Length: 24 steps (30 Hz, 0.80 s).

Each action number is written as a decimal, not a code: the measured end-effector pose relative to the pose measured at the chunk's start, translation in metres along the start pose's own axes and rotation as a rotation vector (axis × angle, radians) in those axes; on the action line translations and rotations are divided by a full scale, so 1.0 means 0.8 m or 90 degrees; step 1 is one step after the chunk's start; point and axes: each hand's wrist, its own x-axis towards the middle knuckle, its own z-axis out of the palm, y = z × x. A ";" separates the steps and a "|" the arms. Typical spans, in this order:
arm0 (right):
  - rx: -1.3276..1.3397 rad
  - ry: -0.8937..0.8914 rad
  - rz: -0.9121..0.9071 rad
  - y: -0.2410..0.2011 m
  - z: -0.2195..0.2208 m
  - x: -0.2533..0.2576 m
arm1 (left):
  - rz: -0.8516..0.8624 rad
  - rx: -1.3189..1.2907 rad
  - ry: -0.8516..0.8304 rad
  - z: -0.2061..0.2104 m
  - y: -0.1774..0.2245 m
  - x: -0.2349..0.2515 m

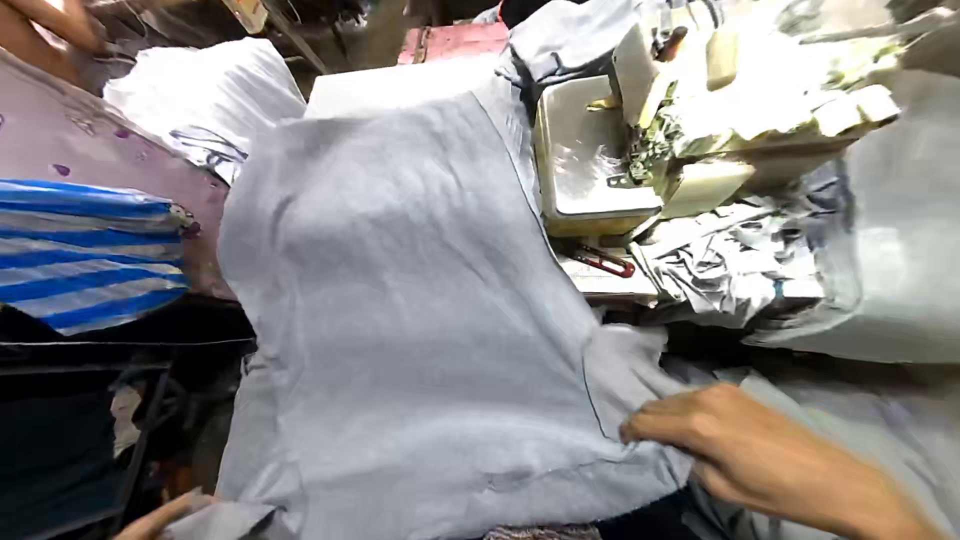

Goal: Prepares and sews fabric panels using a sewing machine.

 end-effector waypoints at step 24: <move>0.233 0.194 0.412 0.108 0.157 0.023 | 0.803 0.419 0.178 -0.014 0.707 0.463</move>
